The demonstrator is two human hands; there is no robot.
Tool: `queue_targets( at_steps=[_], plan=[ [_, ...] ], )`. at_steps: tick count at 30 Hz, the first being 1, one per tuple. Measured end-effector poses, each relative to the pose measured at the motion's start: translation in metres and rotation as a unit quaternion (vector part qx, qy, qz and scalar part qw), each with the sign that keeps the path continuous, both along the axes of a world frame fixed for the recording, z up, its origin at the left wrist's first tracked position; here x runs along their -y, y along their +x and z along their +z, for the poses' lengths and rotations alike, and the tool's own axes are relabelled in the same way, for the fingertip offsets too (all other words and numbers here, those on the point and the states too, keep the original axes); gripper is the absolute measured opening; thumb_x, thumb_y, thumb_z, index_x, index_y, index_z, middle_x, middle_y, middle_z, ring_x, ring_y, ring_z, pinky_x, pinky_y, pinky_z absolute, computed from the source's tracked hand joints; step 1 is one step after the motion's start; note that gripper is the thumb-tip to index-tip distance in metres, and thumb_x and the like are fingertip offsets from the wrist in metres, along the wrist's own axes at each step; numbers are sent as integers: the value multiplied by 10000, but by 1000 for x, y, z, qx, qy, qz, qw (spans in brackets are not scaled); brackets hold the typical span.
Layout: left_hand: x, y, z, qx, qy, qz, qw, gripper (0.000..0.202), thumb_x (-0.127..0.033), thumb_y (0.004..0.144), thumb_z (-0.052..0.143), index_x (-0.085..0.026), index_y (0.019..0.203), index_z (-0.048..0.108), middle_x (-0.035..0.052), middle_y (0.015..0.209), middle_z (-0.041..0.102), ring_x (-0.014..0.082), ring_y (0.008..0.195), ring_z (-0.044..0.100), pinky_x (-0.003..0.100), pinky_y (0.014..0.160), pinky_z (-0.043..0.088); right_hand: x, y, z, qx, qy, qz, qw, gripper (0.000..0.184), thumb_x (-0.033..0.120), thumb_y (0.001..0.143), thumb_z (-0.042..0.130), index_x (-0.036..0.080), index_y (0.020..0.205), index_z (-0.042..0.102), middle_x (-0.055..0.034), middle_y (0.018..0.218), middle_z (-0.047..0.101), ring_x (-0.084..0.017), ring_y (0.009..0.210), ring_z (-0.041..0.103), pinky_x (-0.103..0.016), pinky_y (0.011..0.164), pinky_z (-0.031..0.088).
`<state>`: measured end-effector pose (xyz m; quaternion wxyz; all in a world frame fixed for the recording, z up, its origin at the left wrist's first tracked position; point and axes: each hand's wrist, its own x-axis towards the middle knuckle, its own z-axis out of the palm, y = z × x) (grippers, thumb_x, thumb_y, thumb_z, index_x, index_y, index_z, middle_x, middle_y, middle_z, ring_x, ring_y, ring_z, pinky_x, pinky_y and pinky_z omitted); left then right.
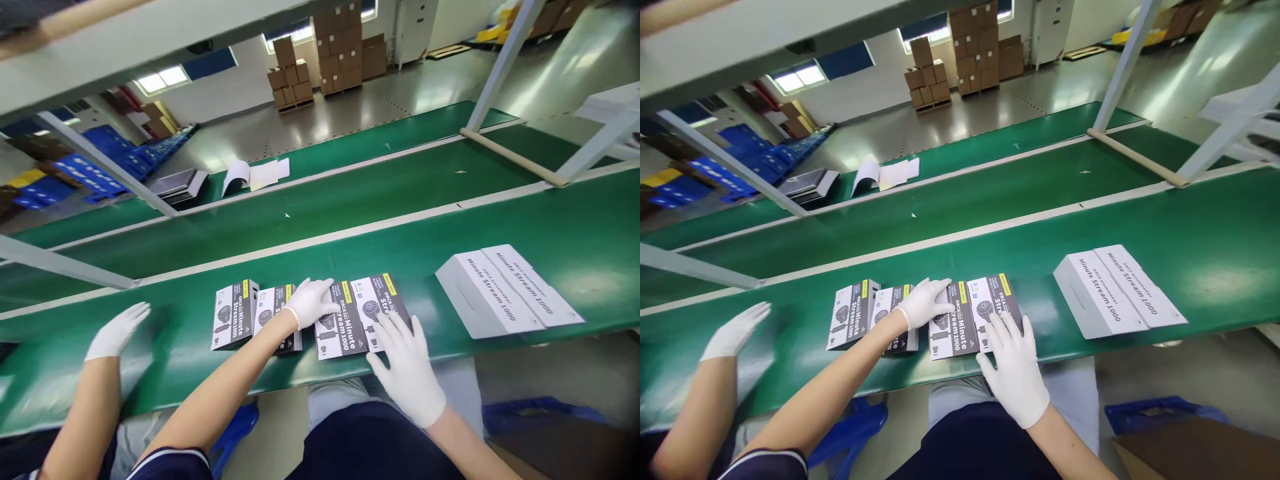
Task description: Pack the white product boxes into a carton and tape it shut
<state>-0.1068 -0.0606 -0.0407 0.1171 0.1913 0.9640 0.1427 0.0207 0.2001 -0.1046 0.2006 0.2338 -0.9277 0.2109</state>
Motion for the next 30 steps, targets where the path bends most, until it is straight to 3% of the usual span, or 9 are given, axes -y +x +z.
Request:
queue_targets(
  at_steps=[3,7,9,11,15,19,24,27,30],
  plan=[
    [-19,9,4,-58,-10,-57,997,801,-526,926,759,-153,1588,505,215,1523,530,406,1432,477,572,1267,283,-30,12,1,-3,-59,-46,997,499,316,1030,576,182,1502,487,-130,1555,523,-354,1494,408,-676,1274,246],
    [-16,26,9,-64,-39,-169,983,1142,-737,651,899,-294,1619,485,205,1730,159,559,1569,58,754,1237,98,-68,34,8,-7,-167,-198,966,501,299,1059,529,236,1552,472,-128,1548,521,-342,1428,496,-618,1183,434],
    [-8,33,7,-32,-59,-208,976,1317,-804,517,905,-328,1648,429,216,1741,55,636,1531,-33,844,1163,48,-75,43,11,-13,-186,-250,950,483,301,1057,530,251,1536,495,-130,1512,550,-346,1380,538,-616,1152,465],
    [-2,38,6,-21,-82,-225,971,1430,-817,443,903,-318,1674,373,251,1731,40,682,1498,-59,894,1100,8,-69,46,13,-11,-177,-249,952,478,288,1049,535,253,1525,499,-130,1502,554,-349,1377,538,-619,1149,469],
    [1,40,9,-35,-117,-257,959,1494,-779,380,927,-286,1676,372,287,1712,103,695,1493,-23,903,1077,-55,-33,35,12,7,-112,-167,980,524,265,1019,560,227,1532,464,-129,1561,496,-368,1476,422,-622,1197,416],
    [-2,30,15,-60,-130,-372,917,1282,-542,446,1020,-415,1598,473,184,1723,208,629,1519,127,883,1111,-80,-6,15,9,31,-34,-154,987,645,412,920,706,126,1466,517,-220,1548,476,-482,1464,365,-691,1219,312],
    [-16,8,22,-65,-123,-485,863,920,-229,686,891,-412,1521,549,127,1590,472,475,1476,353,822,1197,24,-10,3,13,51,-8,-192,980,671,455,878,724,136,1435,525,-254,1524,484,-473,1443,392,-639,1046,458],
    [-32,-6,33,-45,-93,-510,854,823,-277,707,871,-362,1479,601,140,1486,563,454,1434,416,812,1207,24,-20,0,18,38,-12,-209,977,589,383,927,638,94,1425,514,-262,1488,513,-457,1446,410,-652,1093,433],
    [-57,-22,49,23,-52,-511,858,720,-500,737,882,-369,1412,670,116,1502,566,452,1432,434,760,1230,146,-35,-2,23,-6,-54,-225,973,479,312,1017,502,85,1439,512,-234,1418,581,-404,1369,520,-624,1158,426]
  ],
)
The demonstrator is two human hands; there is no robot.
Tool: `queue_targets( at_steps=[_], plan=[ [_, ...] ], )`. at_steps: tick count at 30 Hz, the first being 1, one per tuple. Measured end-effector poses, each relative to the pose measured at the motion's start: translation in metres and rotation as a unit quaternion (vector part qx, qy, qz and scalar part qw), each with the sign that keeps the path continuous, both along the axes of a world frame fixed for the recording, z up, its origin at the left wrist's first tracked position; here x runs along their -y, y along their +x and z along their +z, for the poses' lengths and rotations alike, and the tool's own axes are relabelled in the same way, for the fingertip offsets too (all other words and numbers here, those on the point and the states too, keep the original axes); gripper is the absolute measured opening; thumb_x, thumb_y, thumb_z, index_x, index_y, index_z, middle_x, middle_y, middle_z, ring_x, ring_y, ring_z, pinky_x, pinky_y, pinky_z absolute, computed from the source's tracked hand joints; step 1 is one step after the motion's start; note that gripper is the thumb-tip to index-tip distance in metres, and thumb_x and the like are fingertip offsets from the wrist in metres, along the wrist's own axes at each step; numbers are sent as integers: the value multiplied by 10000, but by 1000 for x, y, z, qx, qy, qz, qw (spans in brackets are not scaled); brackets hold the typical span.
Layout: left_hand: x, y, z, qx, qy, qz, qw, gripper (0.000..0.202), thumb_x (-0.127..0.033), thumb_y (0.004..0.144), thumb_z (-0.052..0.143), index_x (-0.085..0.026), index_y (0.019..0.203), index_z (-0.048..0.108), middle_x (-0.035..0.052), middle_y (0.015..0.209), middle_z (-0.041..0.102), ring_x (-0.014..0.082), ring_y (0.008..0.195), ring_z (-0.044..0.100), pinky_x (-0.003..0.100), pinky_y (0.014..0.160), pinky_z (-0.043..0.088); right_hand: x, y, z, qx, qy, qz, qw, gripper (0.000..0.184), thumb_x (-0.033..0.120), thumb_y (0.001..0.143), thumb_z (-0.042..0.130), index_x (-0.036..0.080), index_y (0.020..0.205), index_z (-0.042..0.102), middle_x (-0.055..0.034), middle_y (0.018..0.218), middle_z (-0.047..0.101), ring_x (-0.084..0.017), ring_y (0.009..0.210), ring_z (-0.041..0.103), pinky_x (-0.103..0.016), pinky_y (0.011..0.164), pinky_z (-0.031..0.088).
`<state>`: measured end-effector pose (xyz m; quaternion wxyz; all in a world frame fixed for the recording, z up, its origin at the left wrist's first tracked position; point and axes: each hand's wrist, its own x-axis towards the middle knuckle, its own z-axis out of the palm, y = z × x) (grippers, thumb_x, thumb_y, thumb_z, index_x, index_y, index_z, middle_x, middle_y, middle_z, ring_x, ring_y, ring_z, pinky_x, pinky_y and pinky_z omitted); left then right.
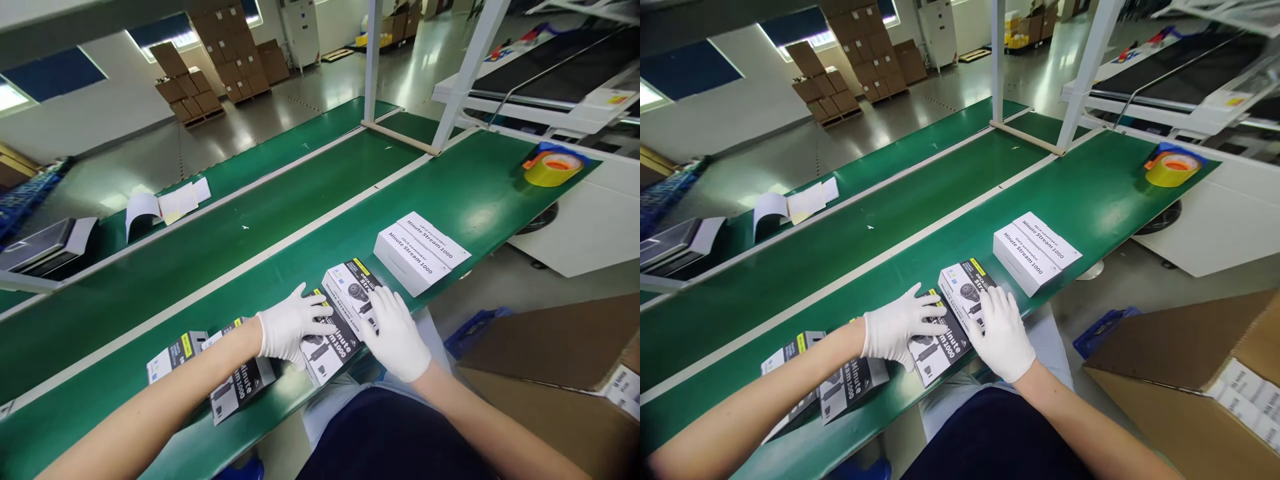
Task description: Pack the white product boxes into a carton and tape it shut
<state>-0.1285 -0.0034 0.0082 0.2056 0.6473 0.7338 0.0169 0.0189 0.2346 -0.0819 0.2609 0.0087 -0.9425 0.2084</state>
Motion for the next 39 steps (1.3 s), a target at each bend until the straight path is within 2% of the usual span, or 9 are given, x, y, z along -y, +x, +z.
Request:
queue_targets(
  at_steps=[3,7,12,16,19,22,26,31,39],
  plan=[
    [-31,-16,17,114,-13,14,993,484,-638,834,796,-390,1250,776,57,1344,687,357,1245,617,493,1128,468,-19,0,3,-20,-33,-24,999,443,246,1078,376,123,1480,516,-184,1315,663,-323,1175,663,-507,1024,568],
    [-59,-30,25,148,33,62,987,422,-675,879,745,-329,1104,833,52,1148,743,285,1094,683,344,1005,539,-41,-1,9,-73,-19,-51,996,490,125,1041,336,159,1455,597,-145,1364,660,-311,1221,654,-499,1045,566],
    [-49,-28,-10,61,186,281,939,895,-743,803,781,-254,1527,589,98,1585,497,364,1489,424,465,1277,351,-51,5,20,-111,8,-35,993,484,32,974,362,169,1337,651,-128,1387,642,-345,1348,548,-557,1100,496],
    [-38,-21,-43,224,211,424,852,991,-698,877,702,-190,1659,368,141,1618,454,335,1436,518,470,1233,434,-22,38,14,-159,-74,24,984,300,92,982,535,204,1235,650,-104,1112,704,-277,1034,651,-472,898,554],
    [-47,-20,-49,297,247,436,813,897,-672,897,702,-180,1603,451,137,1575,511,312,1432,532,446,1219,460,13,58,-5,-42,-53,164,984,160,192,1014,504,222,916,628,-46,784,619,-223,721,586,-401,667,497],
    [-68,-27,-45,295,279,429,807,828,-660,883,733,-180,1532,552,120,1544,549,319,1441,522,454,1246,431,37,55,-24,61,-18,219,974,122,219,1006,518,207,921,604,-37,834,643,-229,769,607,-402,725,510],
    [-94,-38,-44,311,320,425,787,786,-648,868,773,-171,1474,620,107,1506,588,339,1413,546,454,1233,452,35,38,-35,71,-56,152,984,273,186,993,532,165,1247,631,-70,1067,724,-250,896,671,-418,827,530],
    [-115,-37,-54,398,353,442,722,817,-622,842,832,-146,1473,622,126,1444,636,378,1336,604,502,1166,516,17,39,-35,89,-102,86,987,375,175,1010,489,135,1355,633,-112,1196,733,-275,1016,709,-430,882,578],
    [-138,-39,-57,394,371,457,706,732,-590,853,837,-154,1420,682,114,1409,662,368,1319,618,483,1162,516,13,41,-36,124,-137,69,980,494,176,996,484,120,1480,564,-146,1424,634,-314,1202,661,-499,1011,583]
  ],
)
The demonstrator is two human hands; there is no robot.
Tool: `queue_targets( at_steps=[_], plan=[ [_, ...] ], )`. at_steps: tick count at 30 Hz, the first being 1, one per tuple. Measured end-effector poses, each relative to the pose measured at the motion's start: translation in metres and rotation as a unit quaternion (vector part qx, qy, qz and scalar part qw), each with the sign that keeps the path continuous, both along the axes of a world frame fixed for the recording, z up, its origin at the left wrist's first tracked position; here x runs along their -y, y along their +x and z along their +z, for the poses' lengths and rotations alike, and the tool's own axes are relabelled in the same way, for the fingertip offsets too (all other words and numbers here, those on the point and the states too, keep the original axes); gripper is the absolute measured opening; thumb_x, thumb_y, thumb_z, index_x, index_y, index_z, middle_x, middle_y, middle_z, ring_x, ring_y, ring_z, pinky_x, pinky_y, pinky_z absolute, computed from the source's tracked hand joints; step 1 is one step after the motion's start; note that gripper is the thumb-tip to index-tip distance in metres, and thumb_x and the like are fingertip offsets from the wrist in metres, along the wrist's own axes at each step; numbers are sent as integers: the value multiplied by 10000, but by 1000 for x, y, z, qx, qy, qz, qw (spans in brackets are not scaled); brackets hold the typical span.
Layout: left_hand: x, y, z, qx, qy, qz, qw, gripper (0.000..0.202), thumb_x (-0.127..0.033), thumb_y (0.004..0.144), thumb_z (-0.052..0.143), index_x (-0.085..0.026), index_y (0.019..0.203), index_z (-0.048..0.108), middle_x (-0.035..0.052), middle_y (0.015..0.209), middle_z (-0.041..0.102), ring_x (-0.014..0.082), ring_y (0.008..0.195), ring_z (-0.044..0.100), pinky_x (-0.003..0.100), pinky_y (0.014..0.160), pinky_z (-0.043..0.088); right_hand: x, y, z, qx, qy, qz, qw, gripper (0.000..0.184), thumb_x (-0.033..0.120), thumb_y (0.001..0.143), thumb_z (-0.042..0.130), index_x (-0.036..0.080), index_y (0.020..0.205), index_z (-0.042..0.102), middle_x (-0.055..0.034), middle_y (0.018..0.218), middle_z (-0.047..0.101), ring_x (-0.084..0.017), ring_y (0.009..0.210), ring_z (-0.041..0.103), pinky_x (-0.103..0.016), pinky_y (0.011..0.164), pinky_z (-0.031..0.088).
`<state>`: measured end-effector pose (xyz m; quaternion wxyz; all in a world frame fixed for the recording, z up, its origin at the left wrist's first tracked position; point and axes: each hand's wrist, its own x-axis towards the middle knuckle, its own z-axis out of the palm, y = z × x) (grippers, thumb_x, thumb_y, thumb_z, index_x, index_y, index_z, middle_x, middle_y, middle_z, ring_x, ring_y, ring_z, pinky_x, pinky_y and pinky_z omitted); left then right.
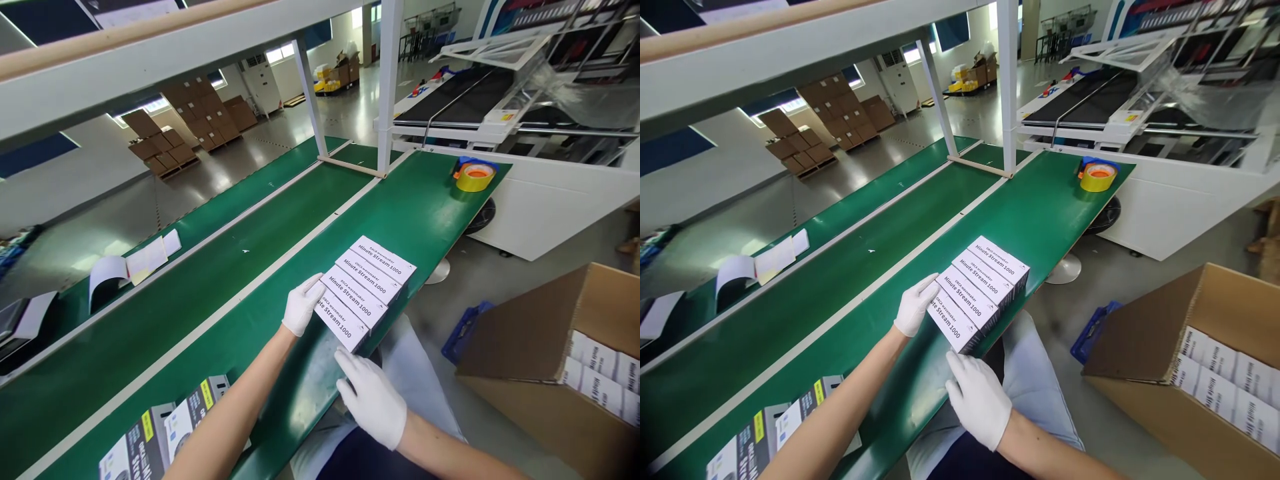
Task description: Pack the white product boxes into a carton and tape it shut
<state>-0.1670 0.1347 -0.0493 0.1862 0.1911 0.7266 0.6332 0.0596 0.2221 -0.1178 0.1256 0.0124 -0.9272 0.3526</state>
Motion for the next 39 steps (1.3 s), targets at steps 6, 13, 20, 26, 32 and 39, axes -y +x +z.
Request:
queue_targets(
  at_steps=[6,13,20,26,32,39],
  plan=[
    [4,6,-1,5,-16,18,1000,741,-603,844,829,-157,1419,690,108,1383,679,372,1271,646,485,1106,556,-4,1,5,-10,1,33,999,413,140,972,521,143,1372,623,-126,1393,651,-302,1176,666,-468,1000,566],
    [1,10,-2,-3,-8,14,1000,700,-581,865,810,-147,1402,694,108,1389,675,357,1290,635,467,1128,541,-13,0,9,-42,3,32,999,253,159,1010,491,208,1169,681,-64,1071,729,-220,910,672,-350,858,522],
    [-5,0,-2,-26,-2,19,999,603,-533,879,794,-142,1333,728,112,1381,679,331,1263,652,444,1122,542,-13,-8,10,-41,5,44,998,176,161,1005,508,207,909,648,-20,883,681,-194,800,600,-338,776,432],
    [-2,1,0,-9,6,9,1000,617,-542,879,794,-151,1350,720,107,1381,680,339,1261,655,458,1119,549,-53,4,8,-59,-118,-127,983,292,251,1038,538,198,753,505,3,767,541,-176,754,517,-334,720,380],
    [-1,3,2,-3,2,16,1000,684,-559,864,804,-143,1394,695,108,1393,673,340,1296,637,450,1147,536,-66,-15,-3,-103,-148,-152,972,180,254,957,624,203,831,507,-28,893,556,-208,869,534,-359,804,427],
    [-4,1,4,-23,2,60,998,601,-528,851,807,-141,1307,747,113,1358,693,334,1281,643,455,1140,535,-48,-22,-10,-97,-153,-162,970,223,277,940,682,205,835,498,-28,901,548,-214,882,528,-365,814,420]
  ],
)
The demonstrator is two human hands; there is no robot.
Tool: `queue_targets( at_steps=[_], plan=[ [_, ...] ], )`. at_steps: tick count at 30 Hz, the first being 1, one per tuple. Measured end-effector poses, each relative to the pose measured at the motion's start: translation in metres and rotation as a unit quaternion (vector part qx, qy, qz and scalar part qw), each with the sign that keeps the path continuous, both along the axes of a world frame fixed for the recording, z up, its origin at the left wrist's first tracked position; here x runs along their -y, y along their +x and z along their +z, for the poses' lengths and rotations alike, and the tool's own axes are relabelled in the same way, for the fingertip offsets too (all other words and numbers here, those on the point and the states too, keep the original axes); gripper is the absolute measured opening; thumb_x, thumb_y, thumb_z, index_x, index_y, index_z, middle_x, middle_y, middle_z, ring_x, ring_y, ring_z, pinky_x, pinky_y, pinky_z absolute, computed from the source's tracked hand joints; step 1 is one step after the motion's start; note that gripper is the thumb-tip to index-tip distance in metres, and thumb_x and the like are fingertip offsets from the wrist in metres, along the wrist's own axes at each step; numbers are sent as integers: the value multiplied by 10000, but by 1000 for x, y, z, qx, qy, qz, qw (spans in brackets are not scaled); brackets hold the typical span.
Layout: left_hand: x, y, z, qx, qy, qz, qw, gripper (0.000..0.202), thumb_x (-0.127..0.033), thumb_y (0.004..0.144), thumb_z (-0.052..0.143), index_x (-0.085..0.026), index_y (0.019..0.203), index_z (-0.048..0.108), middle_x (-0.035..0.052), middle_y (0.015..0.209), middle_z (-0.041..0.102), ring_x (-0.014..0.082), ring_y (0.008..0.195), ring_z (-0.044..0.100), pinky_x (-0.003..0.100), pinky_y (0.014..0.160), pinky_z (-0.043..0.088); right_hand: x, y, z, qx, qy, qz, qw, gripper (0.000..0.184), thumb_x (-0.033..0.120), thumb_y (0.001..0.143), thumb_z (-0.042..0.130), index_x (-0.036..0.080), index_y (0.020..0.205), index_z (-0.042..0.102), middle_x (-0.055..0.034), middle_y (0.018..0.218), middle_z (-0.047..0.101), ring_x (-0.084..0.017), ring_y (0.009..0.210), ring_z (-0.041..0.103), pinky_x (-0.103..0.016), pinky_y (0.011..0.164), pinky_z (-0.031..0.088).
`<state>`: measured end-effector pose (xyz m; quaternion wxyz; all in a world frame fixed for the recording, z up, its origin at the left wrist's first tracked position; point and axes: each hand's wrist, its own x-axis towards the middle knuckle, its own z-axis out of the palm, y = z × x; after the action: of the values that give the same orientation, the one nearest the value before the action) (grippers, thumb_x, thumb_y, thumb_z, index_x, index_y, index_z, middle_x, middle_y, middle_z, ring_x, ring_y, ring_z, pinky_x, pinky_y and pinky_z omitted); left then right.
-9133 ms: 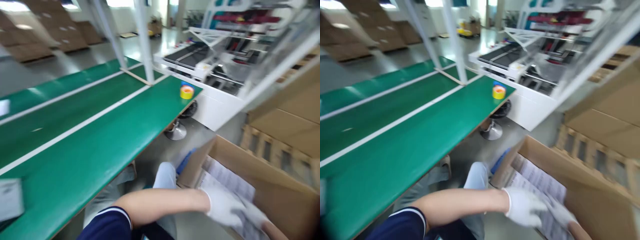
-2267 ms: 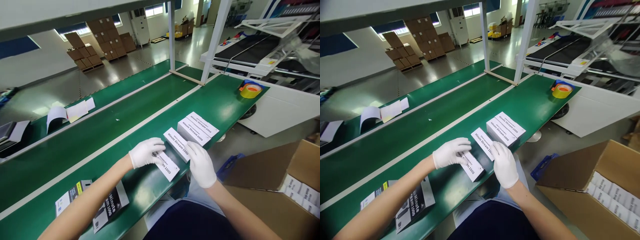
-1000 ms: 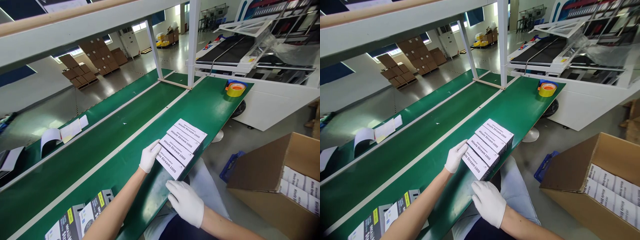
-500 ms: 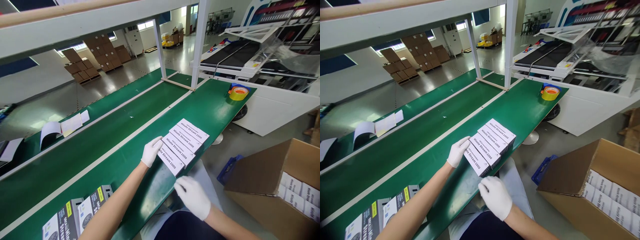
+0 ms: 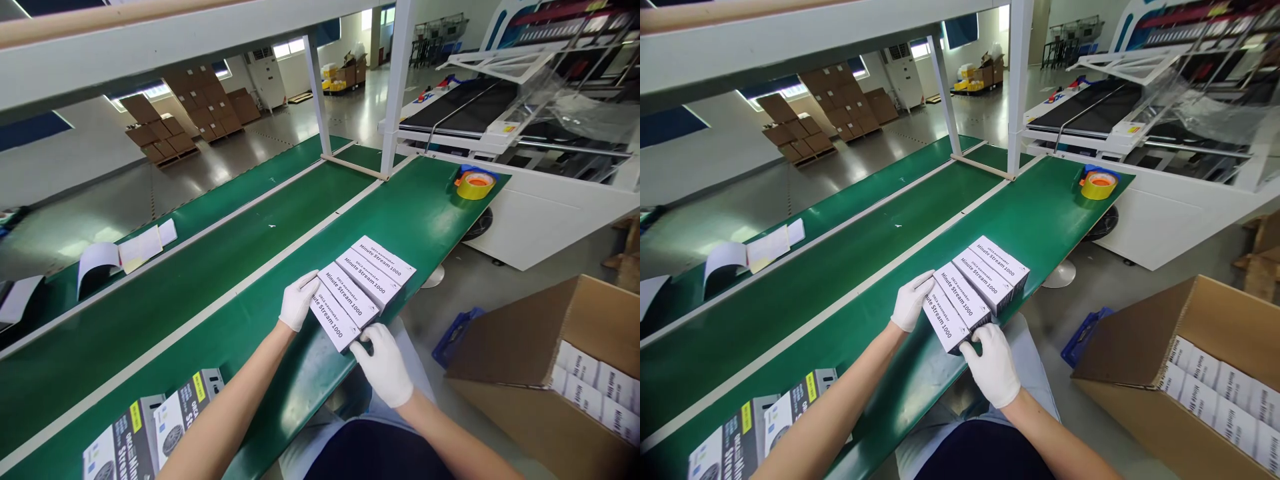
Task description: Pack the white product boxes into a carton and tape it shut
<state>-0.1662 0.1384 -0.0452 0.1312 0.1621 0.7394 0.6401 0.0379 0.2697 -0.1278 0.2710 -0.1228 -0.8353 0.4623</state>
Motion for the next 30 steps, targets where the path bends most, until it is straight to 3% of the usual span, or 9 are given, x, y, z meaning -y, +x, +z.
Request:
queue_targets(
  at_steps=[7,12,14,17,20,22,24,27,30],
  plan=[
    [-11,3,-8,7,27,40,999,528,-509,856,793,-132,1225,788,123,1262,735,340,1230,666,477,1105,547,-13,-3,-1,2,-6,-26,1000,279,340,1009,628,210,805,489,-34,869,553,-221,868,532,-373,818,422],
    [-14,3,-13,-19,28,47,998,402,-437,898,748,-146,1168,810,108,1243,744,324,1227,671,463,1131,529,-6,15,15,-45,38,-28,998,252,272,1037,596,206,812,504,-34,862,569,-199,830,551,-360,777,443],
    [-14,4,-15,-44,15,43,998,339,-394,920,723,-152,1138,818,103,1238,747,313,1247,663,456,1169,498,7,27,23,-93,68,26,993,207,195,1036,575,206,838,518,-43,892,588,-196,867,575,-363,805,471],
    [-10,6,-18,-57,6,19,998,361,-362,953,693,-143,1224,787,116,1297,722,297,1286,646,448,1211,458,33,38,24,-121,116,179,969,86,133,1013,570,215,1004,597,-68,1050,648,-225,1067,620,-407,947,527],
    [12,7,-8,-79,-14,-35,996,546,-424,973,697,-157,1447,661,126,1455,626,296,1382,579,445,1248,417,54,29,5,-77,174,281,941,337,215,1028,568,225,1365,575,-98,1362,630,-266,1292,586,-480,1071,544],
    [44,9,8,-132,-69,-47,988,637,-498,963,712,-195,1512,607,105,1543,550,298,1462,497,442,1287,357,62,16,-11,-35,190,304,933,470,284,1052,538,207,1512,483,-117,1524,536,-287,1377,545,-520,1099,549],
    [95,11,28,-192,-141,-26,971,645,-545,944,723,-228,1497,626,74,1574,520,291,1508,435,418,1318,289,63,2,-25,1,182,293,939,487,338,1074,493,185,1536,464,-126,1587,476,-306,1421,514,-562,1118,538],
    [200,17,52,-212,-231,51,948,588,-551,932,712,-244,1432,682,64,1537,562,294,1485,464,398,1309,282,57,-11,-37,28,157,256,953,484,418,1090,451,167,1500,514,-120,1593,473,-328,1437,496,-615,1148,499],
    [315,27,51,-165,-351,197,900,567,-555,913,695,-198,1354,720,115,1475,612,338,1440,506,453,1289,299,52,-14,-40,31,145,247,958,502,474,1088,440,159,1461,559,-117,1573,498,-336,1420,507,-623,1165,473]
  ],
)
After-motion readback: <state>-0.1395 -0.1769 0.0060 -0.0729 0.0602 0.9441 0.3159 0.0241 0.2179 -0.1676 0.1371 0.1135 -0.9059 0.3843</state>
